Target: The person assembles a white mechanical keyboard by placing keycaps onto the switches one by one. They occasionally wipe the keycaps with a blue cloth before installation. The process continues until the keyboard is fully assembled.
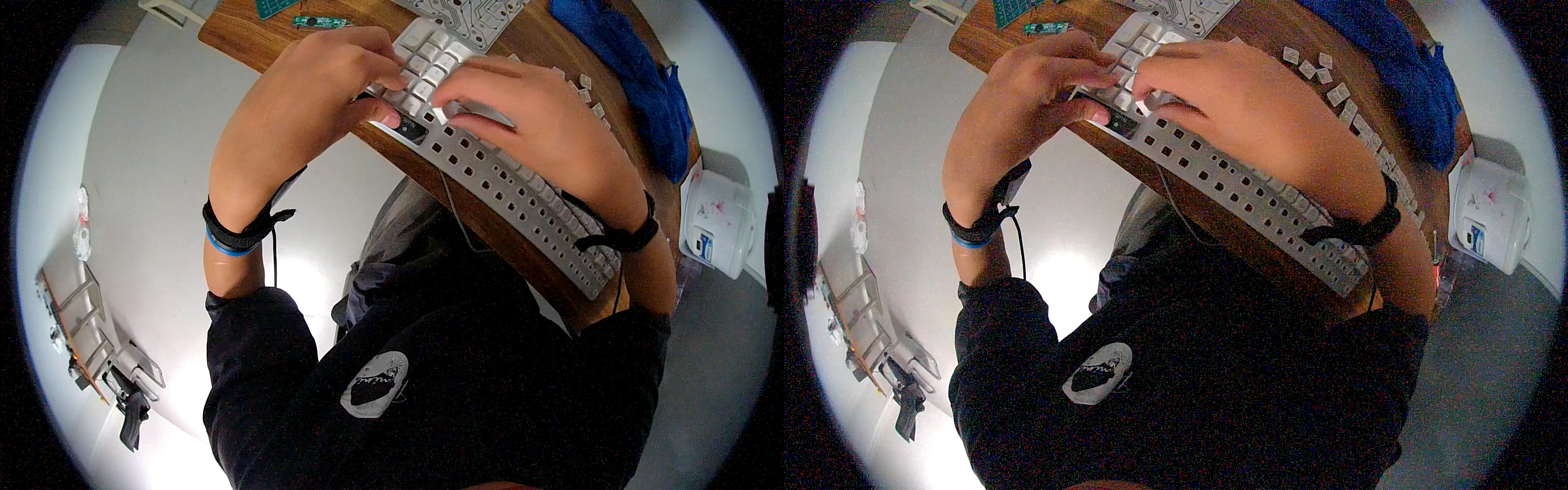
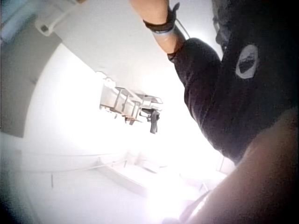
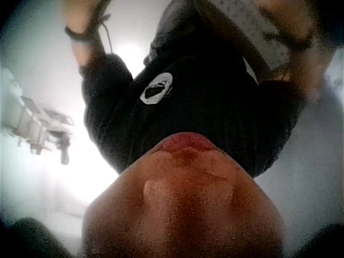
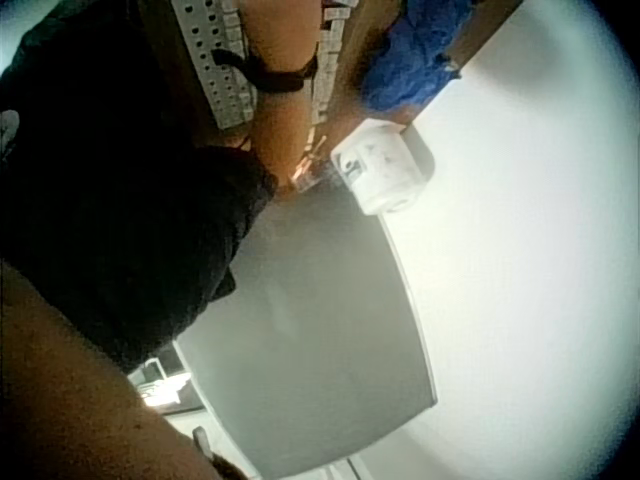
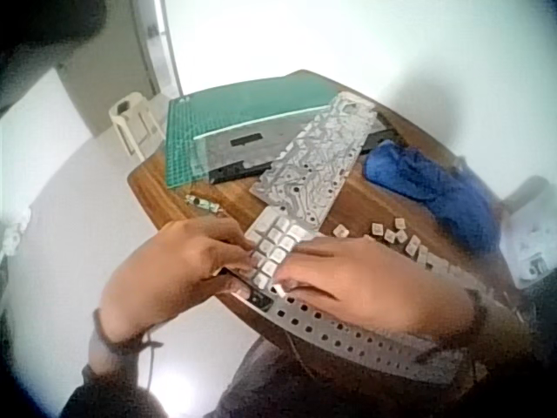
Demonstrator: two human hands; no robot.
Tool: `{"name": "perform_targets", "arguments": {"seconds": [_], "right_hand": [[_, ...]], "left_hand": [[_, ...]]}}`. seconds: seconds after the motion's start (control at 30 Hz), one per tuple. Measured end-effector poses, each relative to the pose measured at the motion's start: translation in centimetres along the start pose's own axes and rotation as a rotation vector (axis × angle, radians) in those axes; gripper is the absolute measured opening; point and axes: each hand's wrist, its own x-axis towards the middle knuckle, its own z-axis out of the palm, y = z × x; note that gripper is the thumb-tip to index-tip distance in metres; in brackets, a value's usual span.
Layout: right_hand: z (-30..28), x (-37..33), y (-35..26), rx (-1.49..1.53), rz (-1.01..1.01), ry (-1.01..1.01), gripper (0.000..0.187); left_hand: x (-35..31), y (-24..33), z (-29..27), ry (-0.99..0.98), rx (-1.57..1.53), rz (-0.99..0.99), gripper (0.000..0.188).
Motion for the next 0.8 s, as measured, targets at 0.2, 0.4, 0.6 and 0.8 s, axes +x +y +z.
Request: {"name": "perform_targets", "arguments": {"seconds": [0.2, 0.4, 0.6, 0.8], "right_hand": [[0.3, 1.3, -0.5, -0.202, -0.12, -0.034, 0.019], [0.3, 1.9, -0.1, -0.201, -0.207, -0.024, 0.018], [0.2, 2.2, 0.4, -0.224, -0.224, -0.082, 0.019], [-0.3, 2.4, -0.1, -0.193, -0.181, -0.112, 0.018]], "left_hand": [[-0.1, -0.4, -0.1, 0.018, -0.021, 0.034, 0.032], [-0.6, -1.1, 0.4, 0.059, -0.03, 0.035, 0.034], [-0.9, -0.9, 0.2, 0.11, -0.043, 0.019, 0.043], [-0.9, -1.2, 0.1, 0.121, -0.14, -0.004, 0.059]]}}
